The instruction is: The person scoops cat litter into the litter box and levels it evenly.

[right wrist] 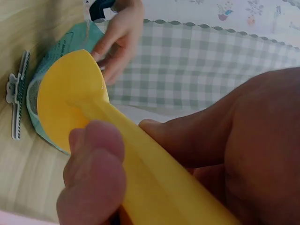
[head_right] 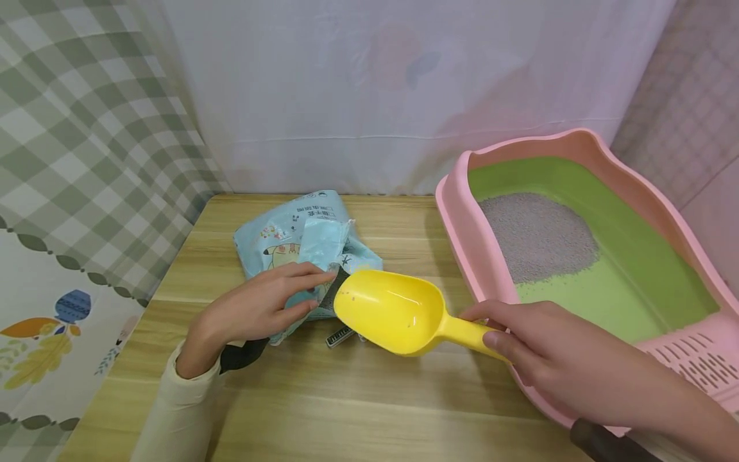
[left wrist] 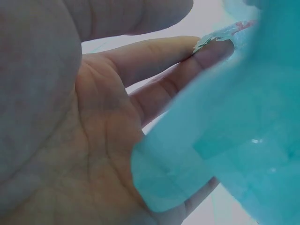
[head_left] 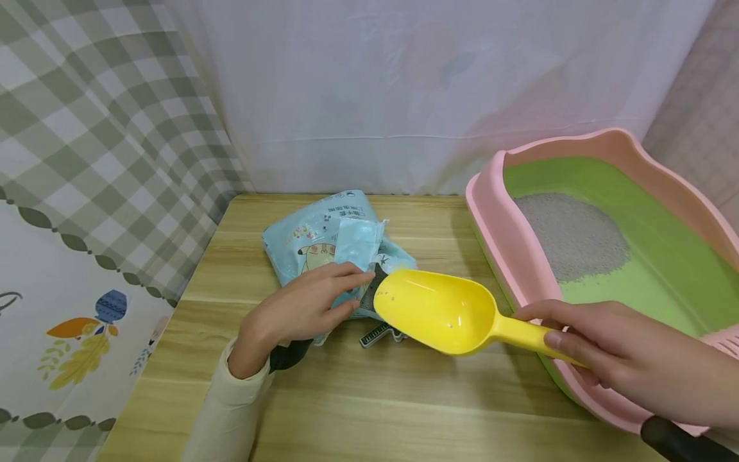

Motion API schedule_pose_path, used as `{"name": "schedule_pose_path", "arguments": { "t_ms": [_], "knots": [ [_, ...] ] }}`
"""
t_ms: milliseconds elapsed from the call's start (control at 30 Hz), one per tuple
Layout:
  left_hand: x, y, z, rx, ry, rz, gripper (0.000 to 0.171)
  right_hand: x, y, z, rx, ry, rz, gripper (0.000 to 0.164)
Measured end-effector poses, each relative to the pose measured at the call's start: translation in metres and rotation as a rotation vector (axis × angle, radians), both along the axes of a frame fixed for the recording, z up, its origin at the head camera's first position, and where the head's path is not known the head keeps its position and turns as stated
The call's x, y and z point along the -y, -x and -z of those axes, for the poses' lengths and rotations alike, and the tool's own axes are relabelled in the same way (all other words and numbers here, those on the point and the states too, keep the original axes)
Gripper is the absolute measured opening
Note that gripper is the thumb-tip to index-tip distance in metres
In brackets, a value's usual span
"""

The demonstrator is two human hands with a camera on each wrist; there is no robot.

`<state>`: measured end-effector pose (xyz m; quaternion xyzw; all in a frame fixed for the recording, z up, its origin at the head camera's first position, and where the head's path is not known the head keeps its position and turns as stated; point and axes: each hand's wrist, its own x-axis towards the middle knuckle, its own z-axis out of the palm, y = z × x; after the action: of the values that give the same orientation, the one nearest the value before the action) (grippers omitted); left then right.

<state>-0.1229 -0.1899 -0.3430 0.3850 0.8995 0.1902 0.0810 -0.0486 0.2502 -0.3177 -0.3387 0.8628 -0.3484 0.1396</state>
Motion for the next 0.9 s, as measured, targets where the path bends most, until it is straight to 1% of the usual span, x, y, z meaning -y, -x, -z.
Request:
{"name": "schedule_pose_path", "arguments": {
  "t_ms": [67,167,300,400,467,567,667,767,900],
  "knots": [
    [0.000,0.000,0.000,-0.002,0.003,0.001,0.048,0.007,0.001,0.001,-0.021,0.018,-0.028,0.043],
    [-0.001,0.000,0.000,-0.001,0.006,-0.001,0.048,0.018,0.005,0.003,-0.117,-0.023,-0.025,0.043],
    [-0.002,0.000,0.000,0.006,0.008,-0.008,0.048,0.031,0.012,0.002,-0.146,-0.098,0.005,0.037],
    [-0.003,0.000,0.001,0.007,0.009,-0.009,0.048,0.043,0.017,0.001,-0.115,-0.124,0.031,0.031],
    [-0.002,-0.001,0.000,0.003,0.012,-0.012,0.049,0.052,0.020,0.002,-0.132,-0.140,0.048,0.029],
    [-0.002,-0.002,0.001,-0.008,0.018,-0.016,0.049,0.067,0.024,0.004,-0.183,-0.185,0.085,0.029],
    [-0.001,-0.002,0.001,-0.017,0.017,-0.021,0.048,0.080,0.027,0.007,-0.215,-0.220,0.086,0.032],
    [-0.001,-0.001,0.002,-0.022,0.010,-0.018,0.048,0.088,0.027,0.008,-0.220,-0.257,0.083,0.034],
    [-0.001,-0.001,0.002,-0.034,0.004,-0.008,0.047,0.090,0.024,0.004,-0.238,-0.310,0.074,0.033]
  ]
}}
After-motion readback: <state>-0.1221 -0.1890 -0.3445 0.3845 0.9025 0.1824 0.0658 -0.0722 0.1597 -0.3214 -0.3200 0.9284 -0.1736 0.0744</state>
